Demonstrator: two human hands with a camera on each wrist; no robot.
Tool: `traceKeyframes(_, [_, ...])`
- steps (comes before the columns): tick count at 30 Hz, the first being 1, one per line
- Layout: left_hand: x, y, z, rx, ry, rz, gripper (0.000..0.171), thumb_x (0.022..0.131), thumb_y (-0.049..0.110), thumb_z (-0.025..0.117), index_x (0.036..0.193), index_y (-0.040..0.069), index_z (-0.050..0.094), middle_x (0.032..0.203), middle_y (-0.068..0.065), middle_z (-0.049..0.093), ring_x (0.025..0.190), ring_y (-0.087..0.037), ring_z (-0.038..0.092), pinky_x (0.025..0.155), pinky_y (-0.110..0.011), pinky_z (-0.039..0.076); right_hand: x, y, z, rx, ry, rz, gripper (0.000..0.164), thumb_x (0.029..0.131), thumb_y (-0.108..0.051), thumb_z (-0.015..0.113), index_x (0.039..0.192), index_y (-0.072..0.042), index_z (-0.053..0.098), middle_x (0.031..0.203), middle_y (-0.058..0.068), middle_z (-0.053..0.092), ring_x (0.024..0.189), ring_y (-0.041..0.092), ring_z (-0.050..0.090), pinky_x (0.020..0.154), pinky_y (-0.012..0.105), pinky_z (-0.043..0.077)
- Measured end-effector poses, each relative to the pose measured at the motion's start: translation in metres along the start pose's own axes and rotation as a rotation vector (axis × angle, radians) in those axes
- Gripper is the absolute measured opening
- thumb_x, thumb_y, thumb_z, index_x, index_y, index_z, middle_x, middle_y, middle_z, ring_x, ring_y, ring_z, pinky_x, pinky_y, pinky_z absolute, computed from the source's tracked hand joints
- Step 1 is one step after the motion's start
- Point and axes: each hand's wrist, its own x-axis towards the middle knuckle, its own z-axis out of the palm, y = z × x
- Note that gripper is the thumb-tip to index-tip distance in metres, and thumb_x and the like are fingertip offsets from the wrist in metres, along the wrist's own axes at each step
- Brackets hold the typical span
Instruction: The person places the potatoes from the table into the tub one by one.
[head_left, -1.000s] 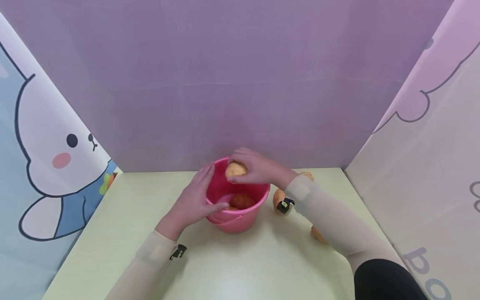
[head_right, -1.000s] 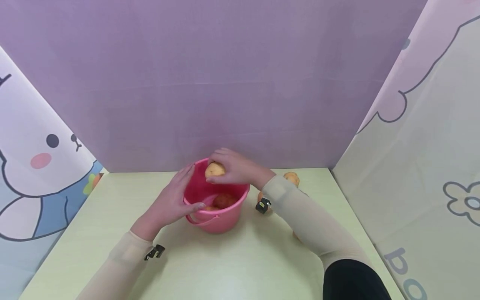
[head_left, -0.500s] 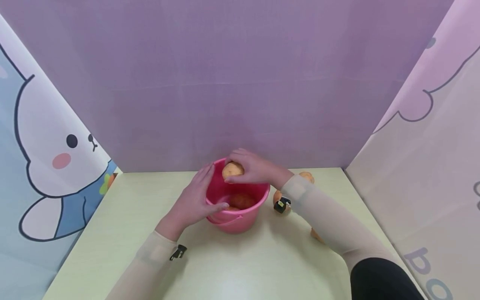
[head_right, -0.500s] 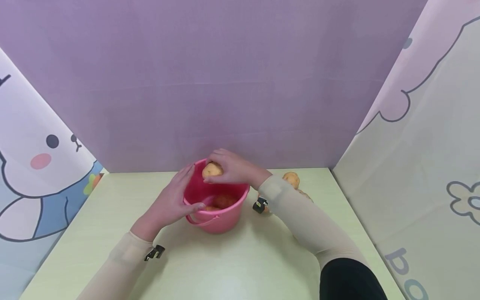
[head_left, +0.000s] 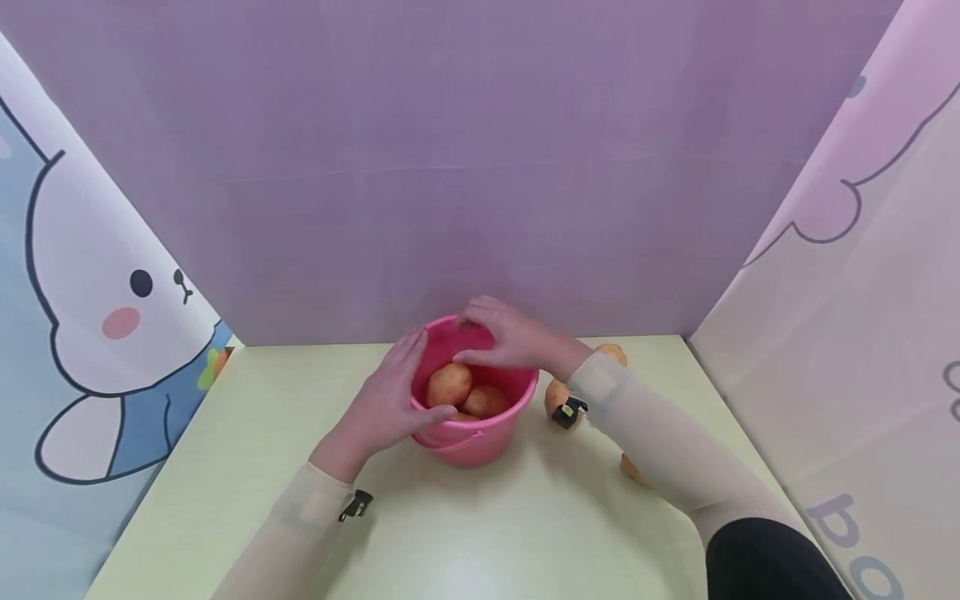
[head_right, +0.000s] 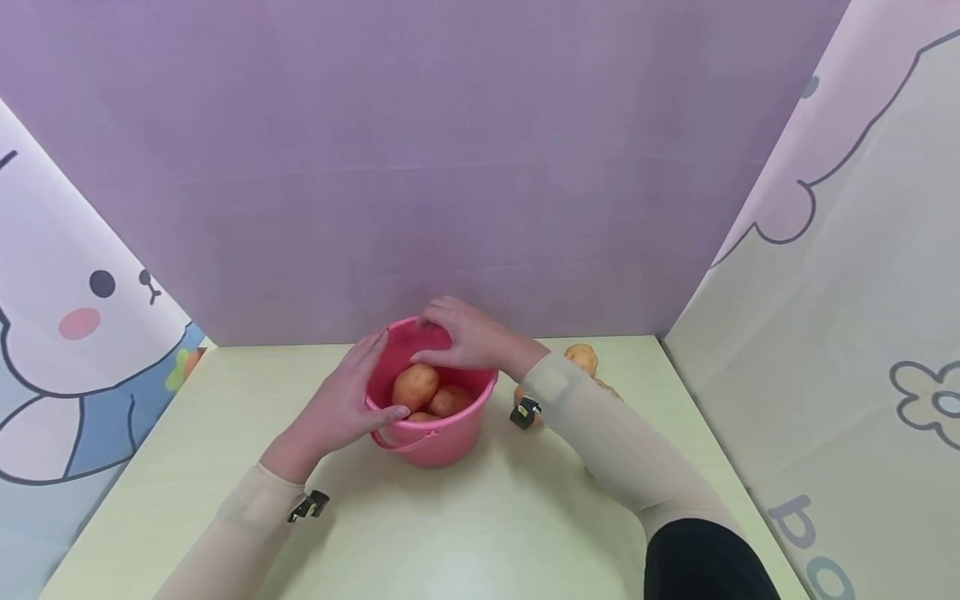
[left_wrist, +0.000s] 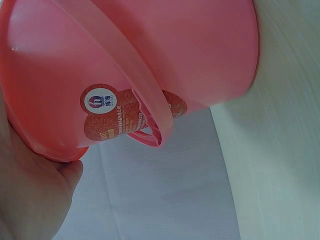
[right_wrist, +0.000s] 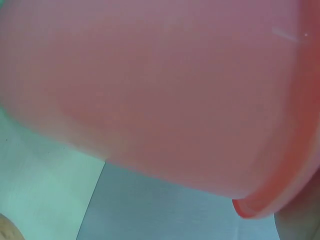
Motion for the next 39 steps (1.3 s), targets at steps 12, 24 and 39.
traceKeyframes(12, [-0.001,-0.001,-0.001,-0.004,0.001,0.0,0.127,0.088,0.08,0.075,0.176,0.004,0.023,0.183,-0.01,0.023,0.168,-0.035,0.02,0.119,-0.068,0.045,-0.036,-0.003,-0.018,0.045,0.057,0.015,0.042,0.099,-0.039,0.084,0.124,-0.009,0.072,0.12,0.009,0.069,0.115,0.025,0.061,0.101,0.047,0.058])
traceKeyframes(24, [-0.002,-0.003,-0.002,-0.005,0.007,0.0,0.128,0.088,0.078,0.077,0.176,0.005,0.022,0.183,-0.009,0.021,0.168,-0.035,0.02,0.119,-0.068,0.045,-0.091,0.006,-0.032,0.088,0.1,0.179,0.041,0.095,-0.029,0.09,0.129,-0.015,0.072,0.122,-0.004,0.068,0.122,0.016,0.061,0.101,0.049,0.06])
traceKeyframes(39, [-0.005,-0.002,-0.002,-0.01,0.009,-0.009,0.128,0.087,0.079,0.077,0.176,0.005,0.022,0.183,-0.008,0.021,0.168,-0.035,0.021,0.116,-0.068,0.048,-0.14,0.03,-0.023,0.111,0.138,0.242,0.038,0.098,-0.037,0.087,0.127,-0.021,0.069,0.123,-0.005,0.066,0.121,0.02,0.058,0.101,0.06,0.056])
